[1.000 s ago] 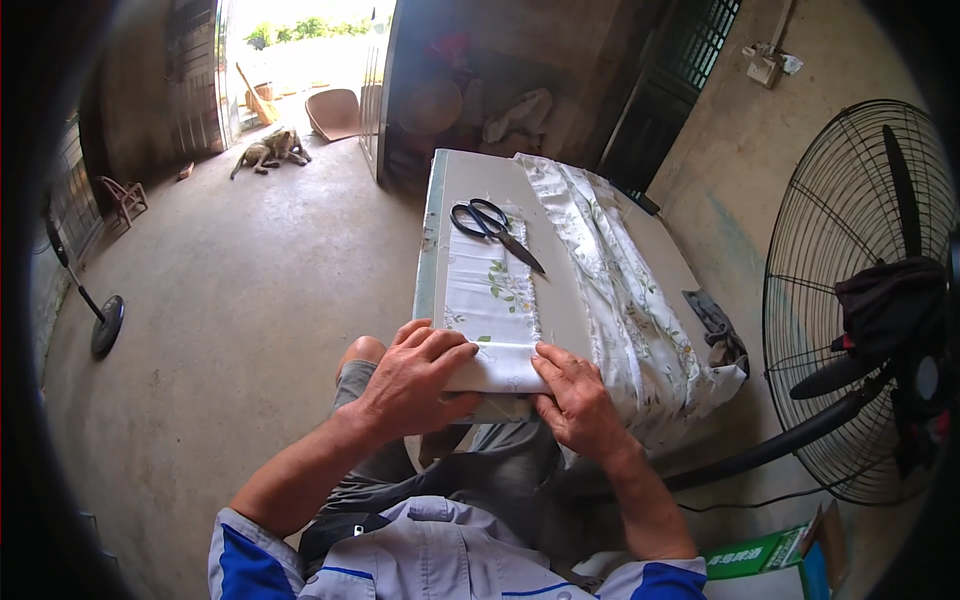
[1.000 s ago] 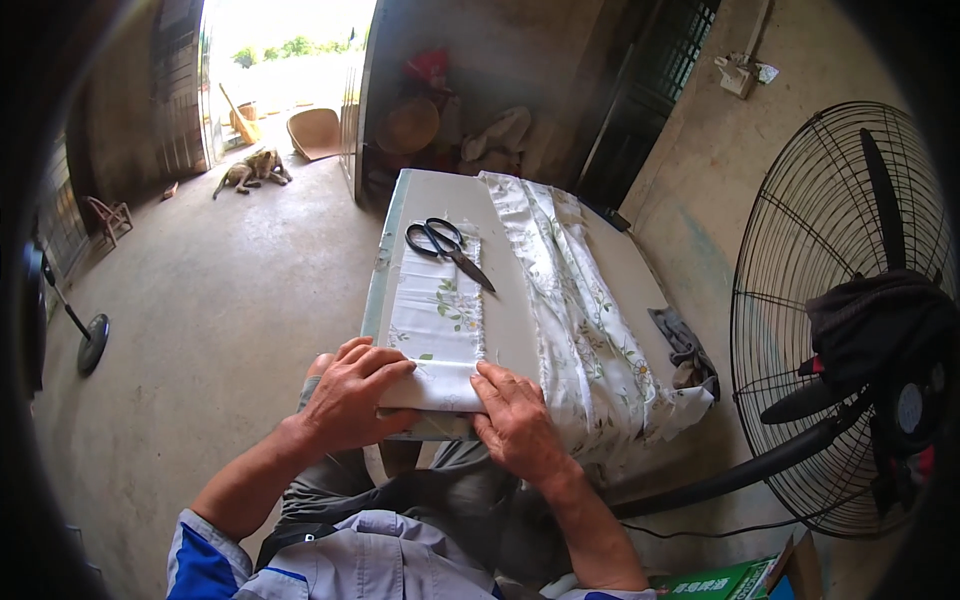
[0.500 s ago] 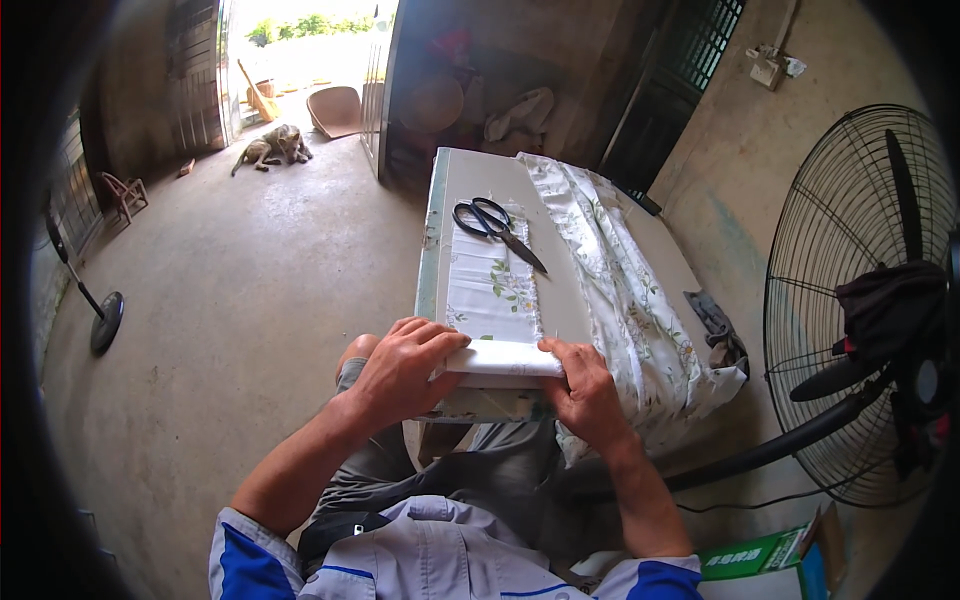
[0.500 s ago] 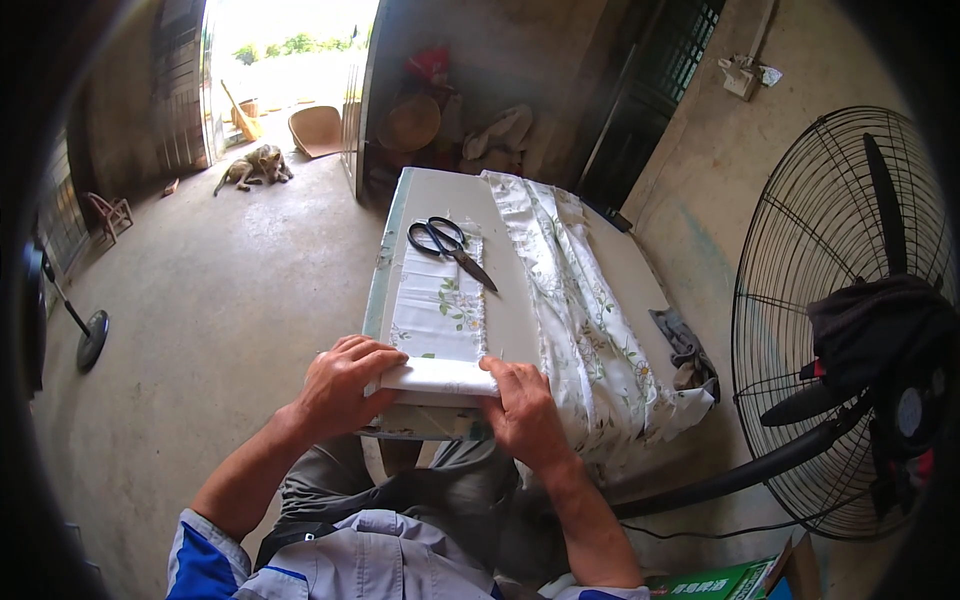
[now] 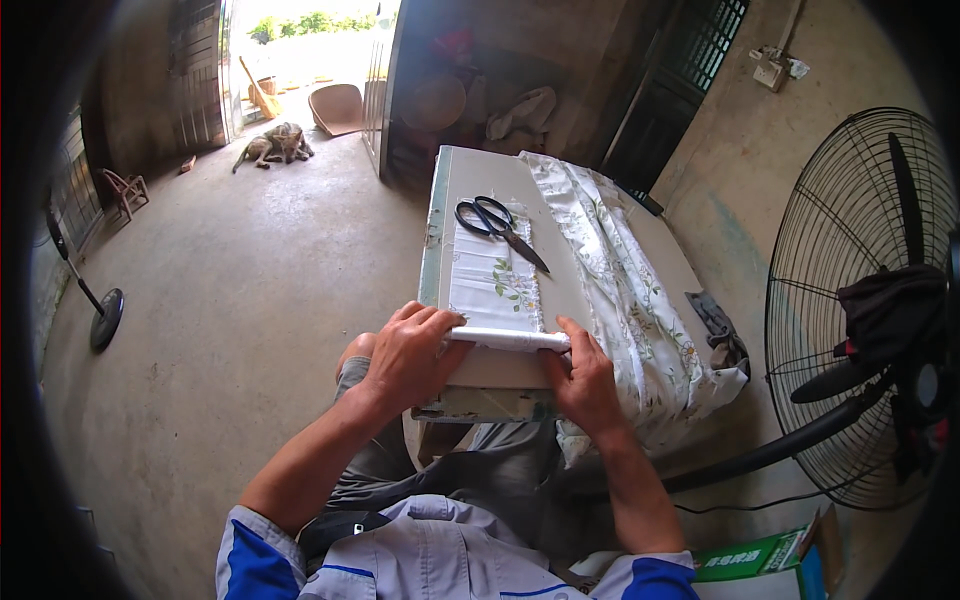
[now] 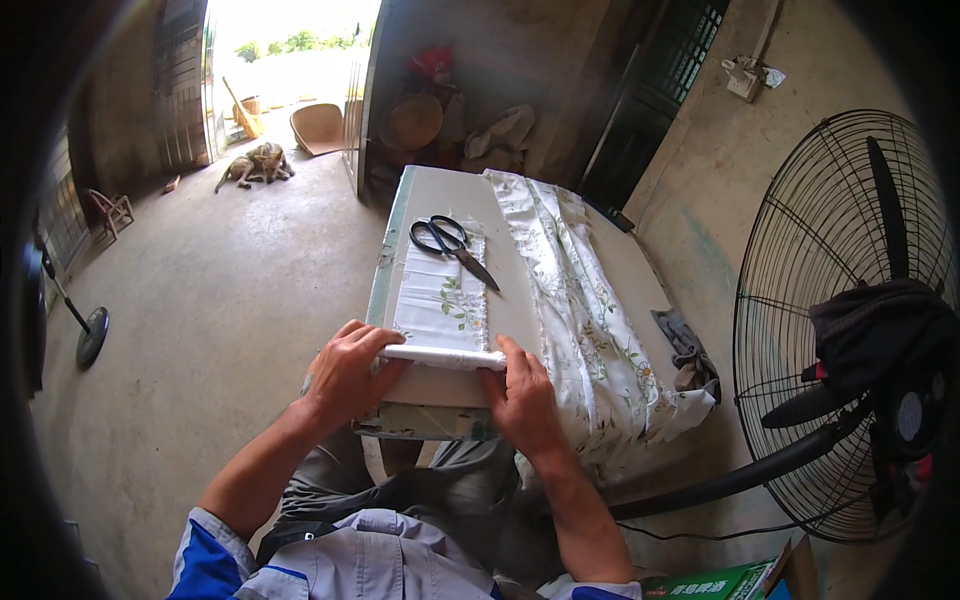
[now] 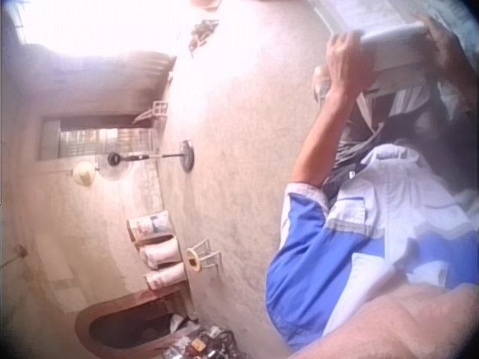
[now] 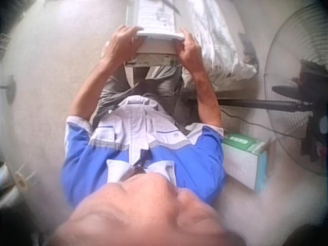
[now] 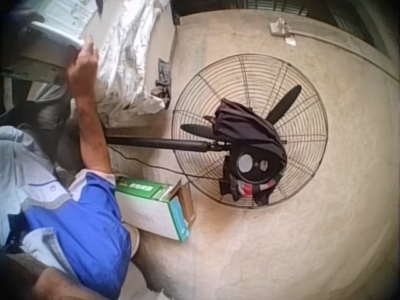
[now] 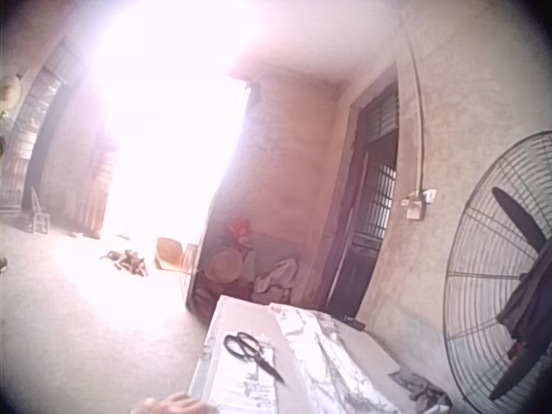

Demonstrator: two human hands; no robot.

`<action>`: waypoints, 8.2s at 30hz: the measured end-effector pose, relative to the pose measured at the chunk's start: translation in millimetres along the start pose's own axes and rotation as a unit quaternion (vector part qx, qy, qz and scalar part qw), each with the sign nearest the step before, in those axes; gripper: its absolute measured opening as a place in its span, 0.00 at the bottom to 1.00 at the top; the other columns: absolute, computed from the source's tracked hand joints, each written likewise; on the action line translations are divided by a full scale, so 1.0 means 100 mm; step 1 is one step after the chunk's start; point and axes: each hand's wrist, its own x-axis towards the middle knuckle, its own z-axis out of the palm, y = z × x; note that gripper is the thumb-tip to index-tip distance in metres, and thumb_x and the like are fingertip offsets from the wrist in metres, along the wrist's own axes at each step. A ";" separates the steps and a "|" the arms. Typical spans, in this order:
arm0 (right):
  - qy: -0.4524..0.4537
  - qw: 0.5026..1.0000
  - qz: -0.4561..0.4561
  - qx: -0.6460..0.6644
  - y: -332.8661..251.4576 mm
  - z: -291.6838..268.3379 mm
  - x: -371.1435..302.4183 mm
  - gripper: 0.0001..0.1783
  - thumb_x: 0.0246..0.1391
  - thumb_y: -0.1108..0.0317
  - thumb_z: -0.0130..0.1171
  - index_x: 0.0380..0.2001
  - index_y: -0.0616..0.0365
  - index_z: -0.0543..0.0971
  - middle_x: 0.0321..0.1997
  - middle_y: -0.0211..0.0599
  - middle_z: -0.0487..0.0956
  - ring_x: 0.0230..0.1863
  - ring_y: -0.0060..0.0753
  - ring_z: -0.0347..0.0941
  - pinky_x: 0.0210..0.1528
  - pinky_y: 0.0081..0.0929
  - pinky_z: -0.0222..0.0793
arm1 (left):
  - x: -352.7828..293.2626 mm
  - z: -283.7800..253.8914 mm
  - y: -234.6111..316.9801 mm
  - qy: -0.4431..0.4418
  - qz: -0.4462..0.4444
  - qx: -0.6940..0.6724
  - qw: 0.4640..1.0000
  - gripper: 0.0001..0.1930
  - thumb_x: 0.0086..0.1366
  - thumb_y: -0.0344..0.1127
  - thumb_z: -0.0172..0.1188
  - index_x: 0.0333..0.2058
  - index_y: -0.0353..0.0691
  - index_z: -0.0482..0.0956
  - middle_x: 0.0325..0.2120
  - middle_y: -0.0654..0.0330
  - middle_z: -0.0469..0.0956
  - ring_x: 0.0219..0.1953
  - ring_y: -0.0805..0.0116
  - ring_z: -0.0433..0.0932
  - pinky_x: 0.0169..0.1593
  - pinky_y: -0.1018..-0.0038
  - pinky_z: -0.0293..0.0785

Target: The person folds a piece of floral patterned fabric around a white board, places the folded piece into a plastic bag, and then uses a pair of shears to cut along the edge of a long strip of the same fabric.

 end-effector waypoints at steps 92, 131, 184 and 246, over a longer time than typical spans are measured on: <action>-0.175 0.972 -0.062 -0.143 0.12 0.20 0.33 0.40 0.67 0.45 0.53 0.64 0.74 0.69 0.71 0.61 0.67 0.74 0.56 0.59 0.76 0.45 0.49 | 0.10 0.03 0.00 -0.203 0.052 0.106 0.972 0.56 0.54 0.72 0.63 0.64 0.24 0.64 0.68 0.37 0.60 0.73 0.40 0.55 0.75 0.49 0.48; 0.031 0.999 -0.028 -0.003 0.00 0.05 -0.04 0.35 0.62 0.67 0.62 0.68 0.68 0.63 0.46 0.56 0.81 0.49 0.58 0.76 0.54 0.48 0.71 | -0.04 -0.10 0.15 -0.011 0.017 0.007 1.000 0.14 0.58 0.34 0.68 0.43 0.38 0.82 0.36 0.50 0.85 0.42 0.49 0.83 0.55 0.56 0.74; -0.180 0.978 -0.046 -0.091 0.01 0.19 0.30 0.47 0.68 0.33 0.41 0.68 0.69 0.67 0.74 0.58 0.63 0.77 0.55 0.54 0.77 0.49 0.45 | 0.17 0.30 0.17 -0.186 0.076 0.072 0.977 0.39 0.67 0.57 0.56 0.66 0.32 0.64 0.68 0.41 0.62 0.73 0.38 0.54 0.76 0.50 0.45; -0.147 0.973 -0.175 -0.046 -0.07 -0.23 -0.08 0.29 0.53 0.65 0.70 0.58 0.65 0.77 0.65 0.48 0.74 0.68 0.51 0.68 0.69 0.45 0.62 | -0.10 -0.01 0.25 -0.151 0.097 0.007 0.984 0.29 0.56 0.41 0.70 0.56 0.37 0.76 0.60 0.50 0.74 0.64 0.49 0.71 0.67 0.55 0.66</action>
